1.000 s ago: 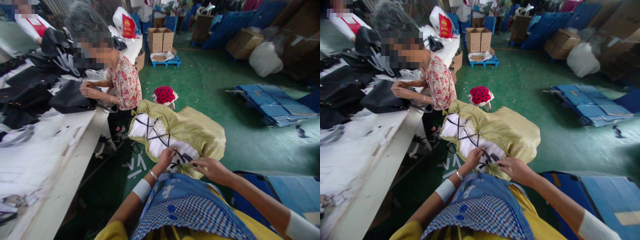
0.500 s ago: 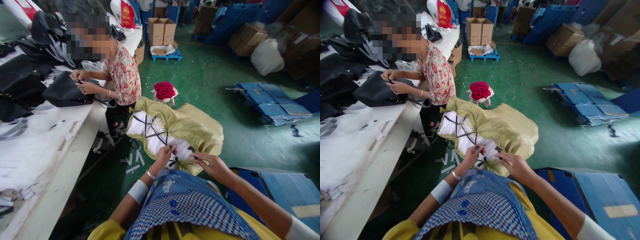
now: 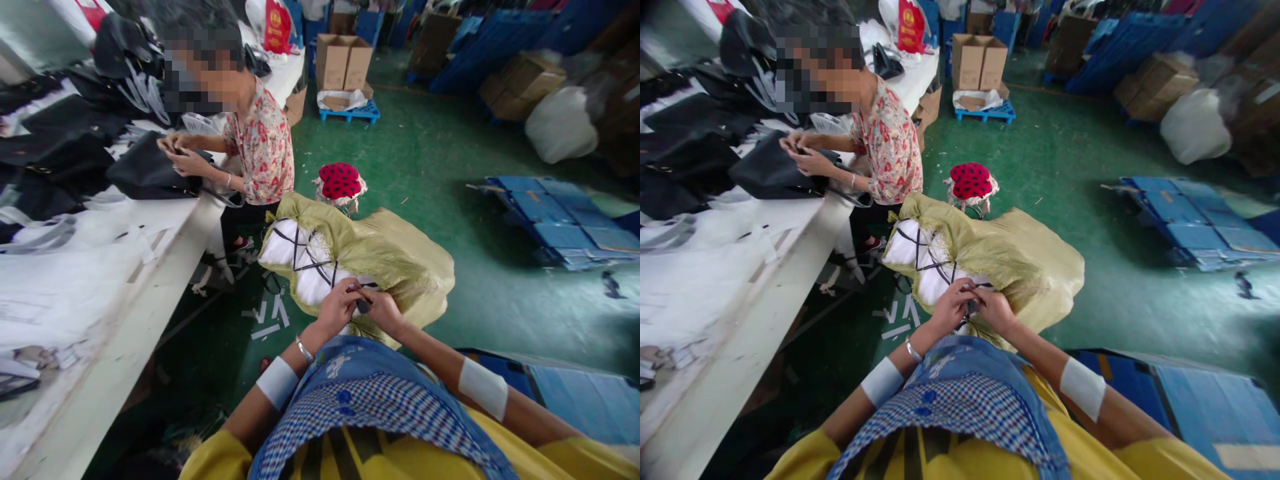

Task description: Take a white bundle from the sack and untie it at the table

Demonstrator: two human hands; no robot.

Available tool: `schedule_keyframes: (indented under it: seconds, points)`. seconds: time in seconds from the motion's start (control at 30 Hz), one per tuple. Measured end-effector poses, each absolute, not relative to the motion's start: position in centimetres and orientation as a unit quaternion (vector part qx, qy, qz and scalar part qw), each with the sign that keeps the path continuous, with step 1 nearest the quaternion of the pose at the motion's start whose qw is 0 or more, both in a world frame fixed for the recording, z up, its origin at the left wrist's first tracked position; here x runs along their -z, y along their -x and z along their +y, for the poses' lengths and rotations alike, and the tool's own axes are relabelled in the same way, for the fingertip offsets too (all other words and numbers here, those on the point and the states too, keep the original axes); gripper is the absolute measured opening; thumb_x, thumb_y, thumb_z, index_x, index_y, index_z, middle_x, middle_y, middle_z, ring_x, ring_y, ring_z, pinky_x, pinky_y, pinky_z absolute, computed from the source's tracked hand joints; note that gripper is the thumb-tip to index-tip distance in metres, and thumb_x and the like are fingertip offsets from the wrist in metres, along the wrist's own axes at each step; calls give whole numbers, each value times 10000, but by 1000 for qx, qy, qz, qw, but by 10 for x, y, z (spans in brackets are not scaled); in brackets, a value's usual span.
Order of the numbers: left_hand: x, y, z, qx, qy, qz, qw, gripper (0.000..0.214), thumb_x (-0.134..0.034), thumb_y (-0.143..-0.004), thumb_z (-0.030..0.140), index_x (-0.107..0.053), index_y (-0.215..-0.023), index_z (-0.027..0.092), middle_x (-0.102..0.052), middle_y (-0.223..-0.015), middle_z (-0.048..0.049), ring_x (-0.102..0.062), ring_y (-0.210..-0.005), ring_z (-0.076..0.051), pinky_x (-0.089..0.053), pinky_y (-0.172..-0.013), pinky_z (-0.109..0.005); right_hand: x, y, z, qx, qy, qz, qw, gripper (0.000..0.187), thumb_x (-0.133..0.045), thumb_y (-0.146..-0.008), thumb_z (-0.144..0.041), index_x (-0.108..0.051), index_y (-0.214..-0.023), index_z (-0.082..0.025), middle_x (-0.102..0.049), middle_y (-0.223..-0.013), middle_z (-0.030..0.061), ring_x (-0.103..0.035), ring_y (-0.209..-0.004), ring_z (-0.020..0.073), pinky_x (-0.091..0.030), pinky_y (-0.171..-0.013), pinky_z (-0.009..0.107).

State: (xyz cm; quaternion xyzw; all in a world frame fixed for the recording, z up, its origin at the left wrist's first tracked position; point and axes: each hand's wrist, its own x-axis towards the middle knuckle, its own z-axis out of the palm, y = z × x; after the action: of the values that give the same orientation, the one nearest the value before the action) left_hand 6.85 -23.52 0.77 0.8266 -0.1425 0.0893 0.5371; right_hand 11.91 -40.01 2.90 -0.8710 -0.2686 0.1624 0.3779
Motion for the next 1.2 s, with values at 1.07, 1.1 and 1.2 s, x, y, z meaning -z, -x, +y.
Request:
schedule_keyframes:
  seconds: [1.07, 1.1, 1.2]
  points:
    - [18, -62, -251, -4, -836, -40, 548, 206, -581, -916, 322, -750, -926, 204, -688, -801, -48, -614, -772, -168, -451, -718, -256, -22, -137, -431, -180, 892, -288, 298, 218, -552, -813, -213, -706, -965, -186, -747, -955, 82, -685, -918, 261, -520, -838, 342]
    - [21, -60, -252, -3, -826, -32, 563, 204, -594, -908, 330, -753, -915, 202, -694, -801, -47, -620, -766, -166, -458, -717, -254, -23, -140, -430, -187, 889, -283, 309, 201, -548, -823, -233, -721, -913, -187, -751, -900, 76, -691, -866, 257, -527, -801, 338]
    - [36, -55, -248, -8, -791, 14, 612, 246, -612, -888, 397, -753, -901, 195, -712, -811, -45, -640, -743, -159, -488, -703, -247, -24, -148, -427, -216, 872, -265, 351, 243, -549, -847, -328, -753, -836, -197, -755, -817, 58, -693, -764, 239, -533, -717, 320]
